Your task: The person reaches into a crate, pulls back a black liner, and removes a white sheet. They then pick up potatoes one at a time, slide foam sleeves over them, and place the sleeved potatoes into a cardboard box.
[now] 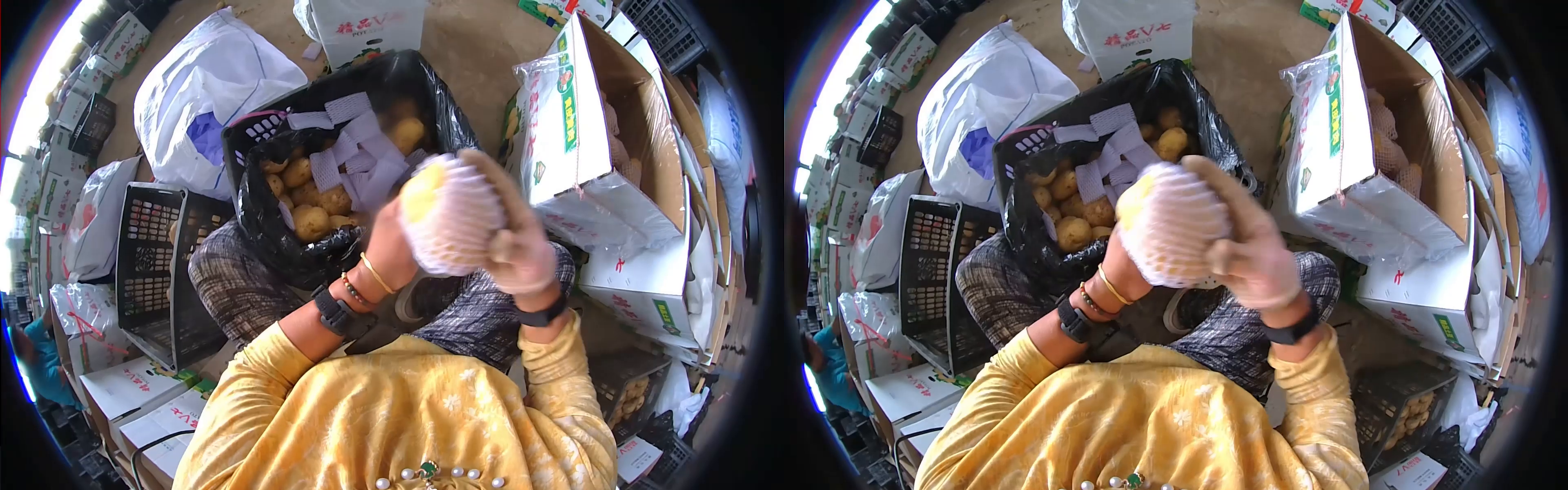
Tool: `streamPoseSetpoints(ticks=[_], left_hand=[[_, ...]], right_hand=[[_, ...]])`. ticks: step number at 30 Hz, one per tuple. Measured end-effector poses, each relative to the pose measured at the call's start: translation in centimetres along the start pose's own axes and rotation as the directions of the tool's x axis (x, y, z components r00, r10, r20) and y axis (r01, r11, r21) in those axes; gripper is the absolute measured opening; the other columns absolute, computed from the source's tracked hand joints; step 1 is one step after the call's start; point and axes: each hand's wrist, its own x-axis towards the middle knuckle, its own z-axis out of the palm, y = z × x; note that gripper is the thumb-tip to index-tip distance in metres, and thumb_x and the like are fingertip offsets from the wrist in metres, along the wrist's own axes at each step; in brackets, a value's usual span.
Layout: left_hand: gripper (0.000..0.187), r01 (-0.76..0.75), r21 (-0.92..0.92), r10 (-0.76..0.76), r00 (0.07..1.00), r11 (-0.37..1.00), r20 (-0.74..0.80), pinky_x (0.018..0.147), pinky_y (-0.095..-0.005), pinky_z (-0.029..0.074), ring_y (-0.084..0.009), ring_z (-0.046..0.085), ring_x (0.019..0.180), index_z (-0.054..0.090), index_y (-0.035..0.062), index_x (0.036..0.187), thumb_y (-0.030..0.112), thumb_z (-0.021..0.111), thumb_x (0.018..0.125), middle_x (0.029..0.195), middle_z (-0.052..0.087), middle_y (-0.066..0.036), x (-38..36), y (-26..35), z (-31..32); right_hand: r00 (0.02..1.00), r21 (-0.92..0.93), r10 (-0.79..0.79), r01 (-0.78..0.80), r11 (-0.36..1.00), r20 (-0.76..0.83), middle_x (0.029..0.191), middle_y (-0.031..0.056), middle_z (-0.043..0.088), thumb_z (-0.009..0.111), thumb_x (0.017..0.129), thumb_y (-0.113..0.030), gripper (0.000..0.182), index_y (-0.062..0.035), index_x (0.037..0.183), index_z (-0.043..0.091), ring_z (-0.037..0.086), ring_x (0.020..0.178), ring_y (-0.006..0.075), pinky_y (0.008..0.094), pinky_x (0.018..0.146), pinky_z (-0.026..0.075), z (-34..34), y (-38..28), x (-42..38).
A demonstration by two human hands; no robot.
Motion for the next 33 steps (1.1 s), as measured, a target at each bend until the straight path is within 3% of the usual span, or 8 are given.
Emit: streamPoseSetpoints(ticks=[3, 7, 10, 16, 20, 26, 32, 33], left_hand=[[0.017, 0.687, -0.613, -0.501, 0.717, 0.390, 0.485, 0.048, -0.0212, 0.042, -0.0067, 0.053, 0.053, 0.065, -0.0003, 0.098, 0.014, 0.063, 0.089, 0.071, 0.060, -0.001, 1.8, 0.7, -0.2], [0.015, 0.567, -0.242, -0.550, 0.823, 0.787, 0.141, 0.054, -0.0229, 0.046, -0.0099, 0.058, 0.060, 0.067, -0.0004, 0.096, 0.010, 0.065, 0.085, 0.075, 0.064, -0.004, 4.9, -6.7, -1.1], [0.031, 0.467, 0.054, -0.457, 0.880, 0.883, -0.133, 0.071, -0.0329, 0.053, -0.0244, 0.069, 0.082, 0.066, 0.0021, 0.104, 0.017, 0.072, 0.078, 0.088, 0.069, -0.016, 8.3, -15.2, -1.0], [0.062, 0.593, 0.373, -0.664, 0.742, 0.714, 0.092, 0.085, -0.0424, 0.052, -0.0376, 0.064, 0.099, 0.057, 0.0047, 0.120, 0.031, 0.078, 0.067, 0.106, 0.066, -0.022, 14.4, -24.1, 4.8], [0.072, 0.496, 0.343, -0.558, 0.823, 0.798, 0.107, 0.083, -0.0399, 0.053, -0.0370, 0.065, 0.097, 0.051, 0.0017, 0.124, 0.036, 0.081, 0.067, 0.105, 0.066, -0.021, 14.7, -26.4, 3.5], [0.046, 0.400, -0.916, -0.419, 0.833, 0.004, 0.362, 0.099, -0.0416, 0.046, -0.0233, 0.059, 0.112, 0.050, 0.0003, 0.130, 0.031, 0.054, 0.096, 0.119, 0.061, -0.010, 14.6, -17.6, -1.8], [0.051, 0.373, -0.893, -0.359, 0.893, 0.252, 0.271, 0.093, -0.0374, 0.049, -0.0244, 0.065, 0.101, 0.057, -0.0033, 0.121, 0.041, 0.041, 0.101, 0.110, 0.066, -0.016, 18.0, -11.1, -2.0], [0.044, 0.473, -0.610, -0.436, 0.872, 0.635, 0.222, 0.089, -0.0371, 0.052, -0.0259, 0.066, 0.099, 0.060, -0.0020, 0.116, 0.036, 0.046, 0.098, 0.109, 0.067, -0.018, 17.6, -14.1, -0.2]], right_hand=[[0.859, -0.557, -0.453, 0.260, 0.789, -0.239, 0.147, 0.0160, 0.036, 0.069, 0.083, -0.031, 0.080, -0.0024, 0.146, 0.029, 0.039, 0.134, 0.0295, 0.0434, 0.112, 0.033, -2.8, -7.1, -2.6], [0.486, -0.969, -0.855, 0.238, -0.070, 0.181, 0.138, 0.0205, 0.044, 0.063, 0.085, -0.004, 0.061, -0.0005, 0.139, 0.036, 0.045, 0.127, 0.0337, 0.0481, 0.110, 0.034, -7.5, -18.8, -1.2], [0.665, -0.533, -0.694, -0.707, -0.464, -0.276, 0.112, 0.0130, 0.063, 0.065, 0.082, 0.000, 0.033, 0.0020, 0.115, 0.061, 0.059, 0.109, 0.0246, 0.0348, 0.095, 0.045, -10.4, -20.5, -2.0], [0.809, -0.995, -0.579, 0.073, -0.071, 0.101, 0.092, 0.0141, 0.069, 0.065, 0.076, 0.005, 0.020, 0.0033, 0.095, 0.068, 0.065, 0.080, 0.0191, 0.0306, 0.070, 0.051, -3.8, -7.6, 2.7], [0.850, -0.761, -0.277, -0.201, 0.617, -0.449, 0.086, 0.0107, 0.069, 0.063, 0.081, 0.006, 0.015, 0.0042, 0.096, 0.069, 0.065, 0.079, 0.0138, 0.0243, 0.070, 0.051, -6.1, -2.6, 5.4], [0.769, -0.454, -0.086, -0.279, 0.846, -0.634, 0.138, 0.0226, 0.043, 0.087, 0.067, -0.013, 0.102, 0.0001, 0.146, 0.024, 0.042, 0.129, 0.0285, 0.0366, 0.100, 0.043, -9.2, -0.3, 7.0], [0.954, 0.226, -0.043, 0.114, 0.967, -0.297, 0.123, 0.0174, 0.058, 0.073, 0.077, -0.011, 0.076, 0.0014, 0.140, 0.033, 0.063, 0.105, 0.0283, 0.0381, 0.088, 0.054, -9.2, -1.9, 6.6], [0.952, 0.224, -0.057, 0.128, 0.966, -0.300, 0.123, 0.0174, 0.058, 0.073, 0.077, -0.011, 0.076, 0.0014, 0.140, 0.033, 0.063, 0.105, 0.0283, 0.0381, 0.088, 0.054, -9.4, -2.0, 6.3]])
